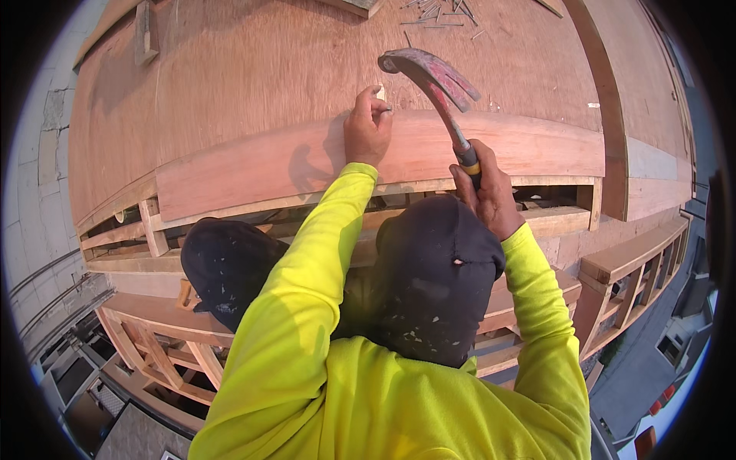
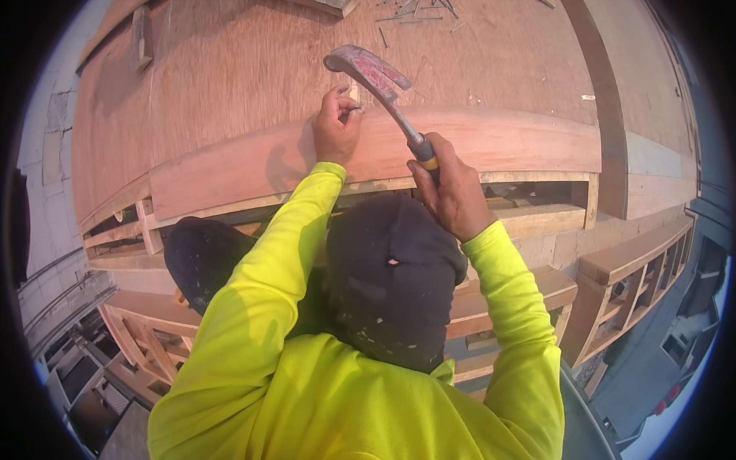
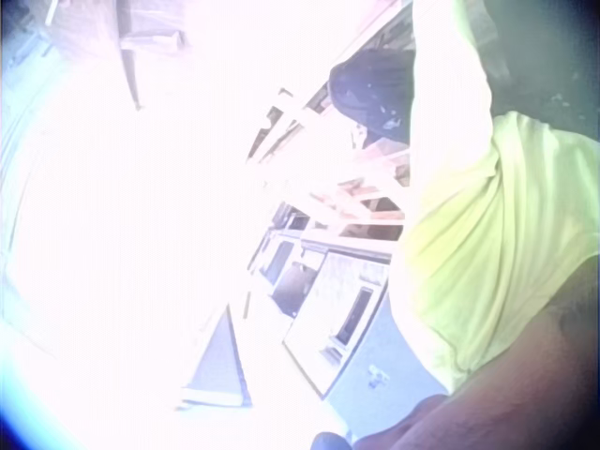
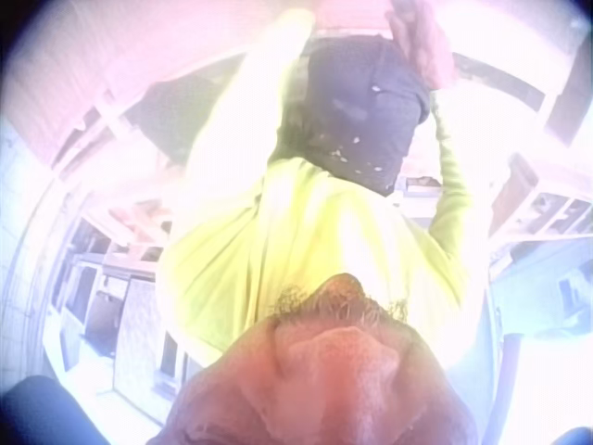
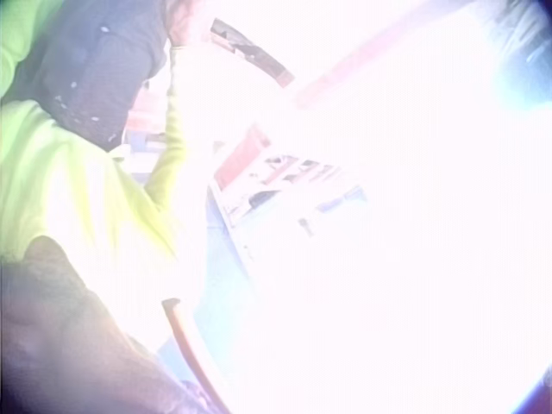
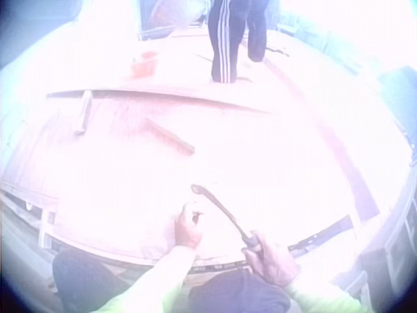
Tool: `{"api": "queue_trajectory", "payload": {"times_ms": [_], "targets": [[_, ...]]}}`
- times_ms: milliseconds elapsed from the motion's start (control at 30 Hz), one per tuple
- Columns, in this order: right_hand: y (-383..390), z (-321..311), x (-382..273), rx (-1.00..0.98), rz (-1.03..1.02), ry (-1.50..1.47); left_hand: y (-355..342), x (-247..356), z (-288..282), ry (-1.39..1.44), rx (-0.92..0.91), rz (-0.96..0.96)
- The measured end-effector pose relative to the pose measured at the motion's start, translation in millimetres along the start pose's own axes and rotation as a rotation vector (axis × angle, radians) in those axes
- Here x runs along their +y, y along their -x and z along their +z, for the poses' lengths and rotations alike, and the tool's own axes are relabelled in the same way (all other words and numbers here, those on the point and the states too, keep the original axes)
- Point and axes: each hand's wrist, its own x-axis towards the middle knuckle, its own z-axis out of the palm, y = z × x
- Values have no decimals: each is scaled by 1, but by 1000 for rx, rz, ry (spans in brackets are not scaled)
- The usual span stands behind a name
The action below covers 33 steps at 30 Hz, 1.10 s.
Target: The person cuts a piece of plywood with a hand saw, positions it on the roof framing, and secures it with nails using a hammer. Another worker assists by holding the plywood in place.
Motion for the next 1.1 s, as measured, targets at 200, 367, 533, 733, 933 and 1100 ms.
{"api": "queue_trajectory", "payload": {"times_ms": [200,367,533,733,933,1100], "targets": [[-12,-9,19,-131,24,168,-12,6,0,-8,-12,13],[6,7,21,-75,124,-3,0,2,-3,-44,-11,11],[10,-4,30,-179,113,197,-3,5,-5,-60,-43,62],[14,6,15,25,36,-49,20,13,-51,-581,-137,89],[10,3,40,-150,31,174,43,1,-65,-961,-228,45],[-3,10,-3,214,-130,-154,46,-5,-71,-978,-190,71]]}}
